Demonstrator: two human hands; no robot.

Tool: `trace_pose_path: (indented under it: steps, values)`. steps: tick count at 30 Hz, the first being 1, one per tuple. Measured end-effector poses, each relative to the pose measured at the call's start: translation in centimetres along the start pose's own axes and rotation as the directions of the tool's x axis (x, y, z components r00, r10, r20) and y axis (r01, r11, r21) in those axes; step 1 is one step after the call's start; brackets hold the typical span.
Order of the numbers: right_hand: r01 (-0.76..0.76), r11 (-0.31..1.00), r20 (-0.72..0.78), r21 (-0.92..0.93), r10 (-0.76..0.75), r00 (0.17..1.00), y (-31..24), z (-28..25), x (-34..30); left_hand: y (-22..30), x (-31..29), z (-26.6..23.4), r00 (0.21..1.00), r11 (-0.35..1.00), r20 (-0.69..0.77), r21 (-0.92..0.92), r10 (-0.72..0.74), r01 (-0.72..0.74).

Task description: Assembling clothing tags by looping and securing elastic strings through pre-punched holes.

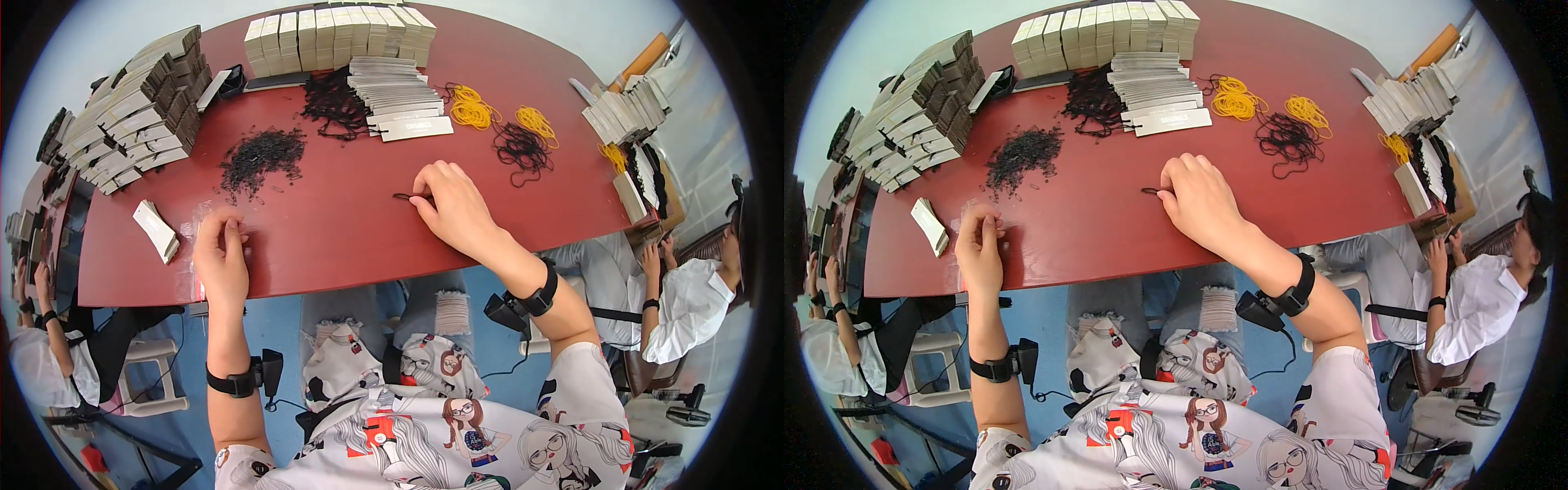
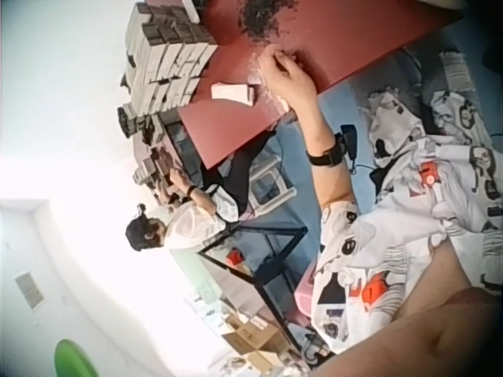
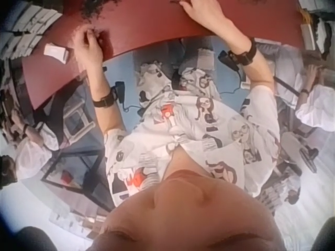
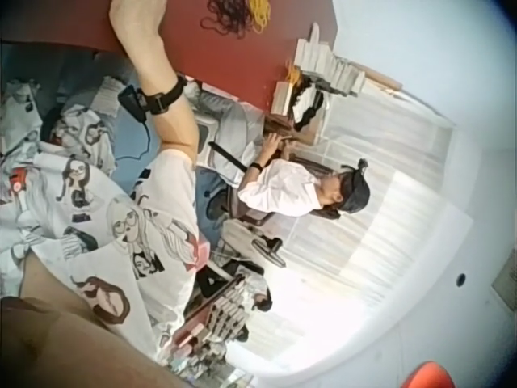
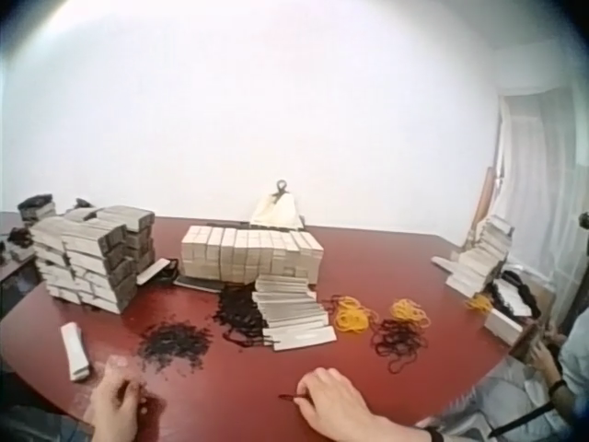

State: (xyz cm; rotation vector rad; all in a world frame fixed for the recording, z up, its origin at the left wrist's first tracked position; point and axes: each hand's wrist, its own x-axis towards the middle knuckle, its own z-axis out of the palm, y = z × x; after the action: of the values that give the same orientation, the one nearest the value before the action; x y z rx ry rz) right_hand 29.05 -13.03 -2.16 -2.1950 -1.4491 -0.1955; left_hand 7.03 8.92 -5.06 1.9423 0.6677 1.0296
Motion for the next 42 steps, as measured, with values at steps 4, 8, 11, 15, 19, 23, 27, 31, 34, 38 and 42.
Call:
trace_pose_path:
  steps: [4, 8, 11, 15, 19, 23, 27, 31, 34, 38, 42]
  values:
    - [0.005, 0.998, -0.039, 0.06, -0.003, 0.999, -0.1, 0.6, 0.4, 0.3, -0.2, 0.1, 0.99, 0.972, 0.031, 0.186, 0.138, -0.141]
    - [0.032, 0.999, 0.03, 0.019, -0.033, 0.999, -0.9, 1.5, 0.5, 1.5, -0.8, 0.2, 0.988, 0.977, 0.008, 0.147, 0.154, -0.154]
    - [-0.139, 0.858, 0.202, 0.494, 0.042, 0.978, -3.3, 0.5, 0.0, 4.1, -2.6, 1.0, 0.982, 0.983, 0.19, -0.183, 0.014, 0.021]
    - [-0.395, 0.237, 0.425, 0.888, -0.088, 0.901, -7.4, -1.8, -1.4, 9.1, -4.1, 0.8, 0.956, 0.964, 0.281, -0.265, 0.087, -0.01]
    - [-0.407, 0.089, 0.416, 0.909, -0.247, 0.875, -9.3, -2.4, -2.0, 10.8, -4.2, 0.3, 0.918, 0.951, 0.28, -0.211, 0.282, -0.227]
    - [-0.437, 0.08, 0.442, 0.896, -0.258, 0.859, -10.1, -2.4, -2.4, 10.7, -4.6, -0.1, 0.851, 0.902, 0.303, -0.186, 0.429, -0.389]
    - [-0.434, 0.064, 0.436, 0.899, -0.222, 0.872, -10.3, -2.2, -2.6, 11.1, -5.3, 0.4, 0.894, 0.923, 0.245, -0.191, 0.375, -0.335]
    - [-0.494, 0.074, 0.499, 0.866, -0.182, 0.847, -10.3, -2.9, -2.3, 11.2, -6.0, 0.5, 0.936, 0.947, 0.175, -0.159, 0.305, -0.279]
    - [-0.409, 0.107, 0.422, 0.906, -0.177, 0.889, -10.5, -2.5, -2.6, 10.8, -6.2, 0.4, 0.95, 0.961, 0.181, -0.157, 0.253, -0.226]
    - [-0.303, 0.135, 0.306, 0.943, 0.001, 0.952, -11.0, -1.9, -2.6, 11.8, -6.0, 0.9, 0.972, 0.831, 0.207, -0.517, -0.113, 0.207]
    - [-0.203, -0.032, 0.205, 0.979, 0.13, 0.97, -11.9, -0.4, -2.5, 10.6, -5.3, 1.2, 0.976, 0.764, 0.154, -0.608, -0.151, 0.215]
